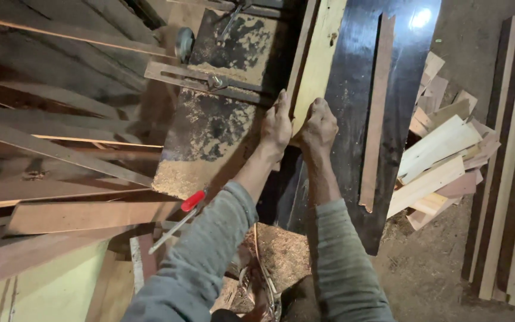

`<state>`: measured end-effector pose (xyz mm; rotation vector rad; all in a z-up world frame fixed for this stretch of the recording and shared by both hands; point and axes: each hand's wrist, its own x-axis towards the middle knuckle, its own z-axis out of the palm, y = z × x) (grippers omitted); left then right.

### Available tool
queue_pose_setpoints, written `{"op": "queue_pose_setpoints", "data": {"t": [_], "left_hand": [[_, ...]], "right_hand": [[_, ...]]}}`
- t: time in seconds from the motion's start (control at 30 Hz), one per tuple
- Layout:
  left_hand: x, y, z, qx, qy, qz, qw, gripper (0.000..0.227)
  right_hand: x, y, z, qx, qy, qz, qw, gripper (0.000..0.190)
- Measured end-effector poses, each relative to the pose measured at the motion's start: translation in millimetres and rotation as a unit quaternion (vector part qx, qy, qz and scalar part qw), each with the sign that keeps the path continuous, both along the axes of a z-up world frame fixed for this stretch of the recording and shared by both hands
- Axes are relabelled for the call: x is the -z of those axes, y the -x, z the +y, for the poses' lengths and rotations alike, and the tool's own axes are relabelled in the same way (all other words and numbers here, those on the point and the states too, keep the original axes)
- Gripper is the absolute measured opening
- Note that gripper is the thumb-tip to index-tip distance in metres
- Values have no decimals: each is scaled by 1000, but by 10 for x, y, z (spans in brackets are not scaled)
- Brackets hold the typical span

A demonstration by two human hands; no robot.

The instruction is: Ripping thin wooden boards into strips using a table saw

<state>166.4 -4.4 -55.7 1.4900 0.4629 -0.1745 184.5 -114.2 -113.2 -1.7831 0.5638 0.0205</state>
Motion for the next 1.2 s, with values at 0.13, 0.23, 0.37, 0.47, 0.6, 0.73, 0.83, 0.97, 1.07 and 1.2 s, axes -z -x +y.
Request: {"op": "queue_pose_setpoints", "data": {"t": [0.13, 0.23, 0.37, 0.47, 0.6, 0.73, 0.83, 0.97, 1.07, 1.2], "left_hand": [[119, 1, 19, -22, 30, -17, 999, 89], [232, 5, 16, -28, 81, -37, 996, 93], [225, 20, 2, -25, 81, -37, 996, 93], [316, -23, -17, -26, 82, -45, 995, 95], [437, -1, 33, -35, 69, -33, 997, 95], [456, -31, -11, -3, 38, -21, 999, 92], [269, -22, -14, 6, 24, -11, 1000, 96], [133, 34, -8, 15, 47, -33, 998, 97], [104, 53, -15, 11, 50, -11, 999, 100], [206, -31, -55, 17, 38, -26, 999, 104]], "right_hand": [[19, -83, -21, -9, 25, 1, 1000, 49], [-109, -95, 34, -8, 32, 4, 999, 48], [-160, -137, 55, -6, 29, 11, 1000, 48], [-91, -250, -23, 2, 28, 12, 1000, 48], [-130, -303, 13, 5, 24, 13, 1000, 48], [-366, -271, 82, -14, 62, 2, 998, 52], [-276, -360, 79, -16, 61, -11, 998, 53], [-7, -462, 12, -12, 50, -29, 998, 53], [-46, -460, 14, -8, 76, -29, 997, 51], [22, -550, -7, -7, 69, -31, 997, 51]]}}
